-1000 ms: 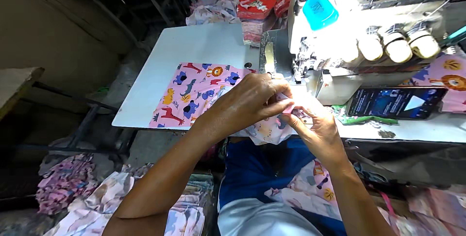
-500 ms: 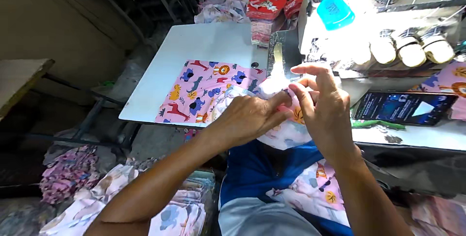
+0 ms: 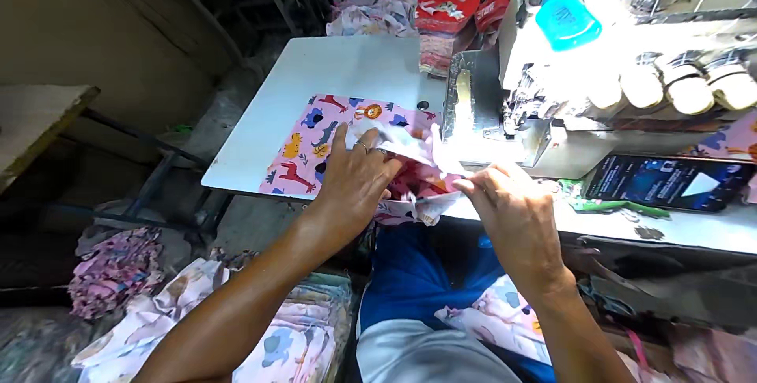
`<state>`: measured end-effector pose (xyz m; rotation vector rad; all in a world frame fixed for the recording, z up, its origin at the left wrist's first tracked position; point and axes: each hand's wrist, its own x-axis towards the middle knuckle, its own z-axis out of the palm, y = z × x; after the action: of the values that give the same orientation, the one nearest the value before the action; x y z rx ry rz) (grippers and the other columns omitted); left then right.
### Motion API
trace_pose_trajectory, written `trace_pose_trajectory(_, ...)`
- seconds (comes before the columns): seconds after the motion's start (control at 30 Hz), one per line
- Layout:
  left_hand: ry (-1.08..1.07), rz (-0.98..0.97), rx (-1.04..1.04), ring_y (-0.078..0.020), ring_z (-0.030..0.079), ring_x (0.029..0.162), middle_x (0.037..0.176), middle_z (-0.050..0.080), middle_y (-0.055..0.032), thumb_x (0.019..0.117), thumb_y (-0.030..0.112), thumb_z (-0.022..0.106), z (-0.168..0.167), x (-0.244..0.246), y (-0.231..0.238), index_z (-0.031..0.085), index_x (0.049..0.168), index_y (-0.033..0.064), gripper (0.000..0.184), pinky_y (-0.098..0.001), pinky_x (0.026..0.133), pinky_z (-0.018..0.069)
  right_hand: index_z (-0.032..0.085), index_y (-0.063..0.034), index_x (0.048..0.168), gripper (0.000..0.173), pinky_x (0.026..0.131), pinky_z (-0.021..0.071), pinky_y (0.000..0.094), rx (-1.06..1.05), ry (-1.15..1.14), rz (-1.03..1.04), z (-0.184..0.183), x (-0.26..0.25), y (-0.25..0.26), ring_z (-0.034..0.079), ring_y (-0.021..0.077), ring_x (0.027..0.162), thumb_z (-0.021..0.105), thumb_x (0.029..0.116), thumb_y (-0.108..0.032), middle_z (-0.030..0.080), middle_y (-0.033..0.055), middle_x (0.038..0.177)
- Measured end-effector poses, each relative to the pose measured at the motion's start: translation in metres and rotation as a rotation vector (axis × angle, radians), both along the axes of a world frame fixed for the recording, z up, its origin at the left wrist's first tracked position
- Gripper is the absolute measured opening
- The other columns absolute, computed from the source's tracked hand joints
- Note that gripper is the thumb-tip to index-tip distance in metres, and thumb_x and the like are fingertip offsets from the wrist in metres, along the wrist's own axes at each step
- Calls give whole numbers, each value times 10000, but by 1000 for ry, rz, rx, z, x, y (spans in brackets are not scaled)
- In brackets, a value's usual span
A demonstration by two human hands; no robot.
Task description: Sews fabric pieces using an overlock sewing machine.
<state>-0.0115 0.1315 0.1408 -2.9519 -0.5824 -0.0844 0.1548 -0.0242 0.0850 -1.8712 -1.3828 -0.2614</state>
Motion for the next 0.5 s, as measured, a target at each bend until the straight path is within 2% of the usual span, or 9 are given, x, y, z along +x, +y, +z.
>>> trace_pose_trajectory(0.07, -40, -23, -4, -466, 509, 1358, 1096, 740, -164, 927, 166, 742, 0, -1, -4, 759, 1109, 71, 206, -774, 1144, 180, 661, -28, 797, 300, 476, 410, 320, 52, 22, -16, -7, -2, -1, 533, 178, 544, 683, 974, -269, 565, 71, 721)
trace_pose_trajectory(0.13, -158, -2, 7, -432, 528, 1351, 1121, 733, -143, 978, 155, 670, -4, 1, -5, 710, 1123, 52, 182, -746, 1161, 172, 671, -27, 948, 201, 478, 430, 341, 58, 54, -19, -10, -4, -2, 533, 183, 522, 679, 981, -225, 583, 64, 691)
trace_pose_trajectory(0.2, -290, 48, 5, -400, 578, 1305, 1161, 717, -149, 1010, 150, 619, -10, 3, -4, 657, 1191, 16, 228, -710, 1176, 191, 703, -42, 1121, 203, 474, 438, 372, 40, 39, -27, -10, -4, -1, 550, 206, 516, 646, 1001, -195, 613, 67, 696)
trace_pose_trajectory(0.27, -368, 103, 9, -382, 598, 1288, 1215, 708, -158, 1026, 128, 589, -15, 3, -3, 632, 1273, 3, 280, -672, 1193, 208, 742, -66, 1031, 146, 462, 432, 383, 30, -9, -33, -10, -5, -1, 578, 240, 551, 643, 996, -167, 623, 92, 772)
trace_pose_trajectory(0.3, -397, 122, 20, -376, 608, 1276, 1209, 716, -154, 1026, 125, 588, -18, 2, -1, 652, 1270, 9, 277, -662, 1192, 222, 739, -70, 978, 122, 465, 430, 379, 27, -11, -22, -10, -5, -2, 580, 244, 573, 650, 989, -152, 611, 100, 809)
trace_pose_trajectory(0.33, -436, 136, 27, -365, 622, 1253, 1171, 729, -141, 1018, 121, 599, -20, 2, -1, 695, 1200, 22, 229, -649, 1186, 236, 738, -68, 955, 112, 478, 449, 368, 27, 2, -5, -9, -4, -3, 588, 234, 595, 658, 985, -141, 615, 102, 845)
trace_pose_trajectory(0.4, -555, 158, 29, -341, 641, 1191, 1089, 733, -133, 983, 129, 652, -26, 2, -1, 753, 1055, 57, 143, -593, 1144, 318, 722, -55, 961, 108, 525, 509, 325, 35, 57, 23, -11, -3, -4, 614, 184, 611, 649, 989, -130, 653, 90, 869)
trace_pose_trajectory(0.47, -703, 174, -72, -339, 576, 1117, 1116, 630, -161, 967, 157, 672, -30, 3, -7, 739, 1054, 60, 145, -510, 975, 421, 700, -38, 1002, 116, 565, 547, 303, 39, 117, 37, -15, -3, -4, 639, 157, 600, 627, 1000, -127, 677, 76, 794)
trace_pose_trajectory(0.5, -779, 190, -149, -294, 550, 1130, 1178, 583, -143, 974, 175, 663, -31, 4, -11, 717, 1087, 69, 164, -449, 935, 444, 694, -30, 1041, 120, 589, 562, 302, 37, 141, 50, -16, -4, -4, 652, 157, 620, 624, 998, -118, 685, 79, 804)
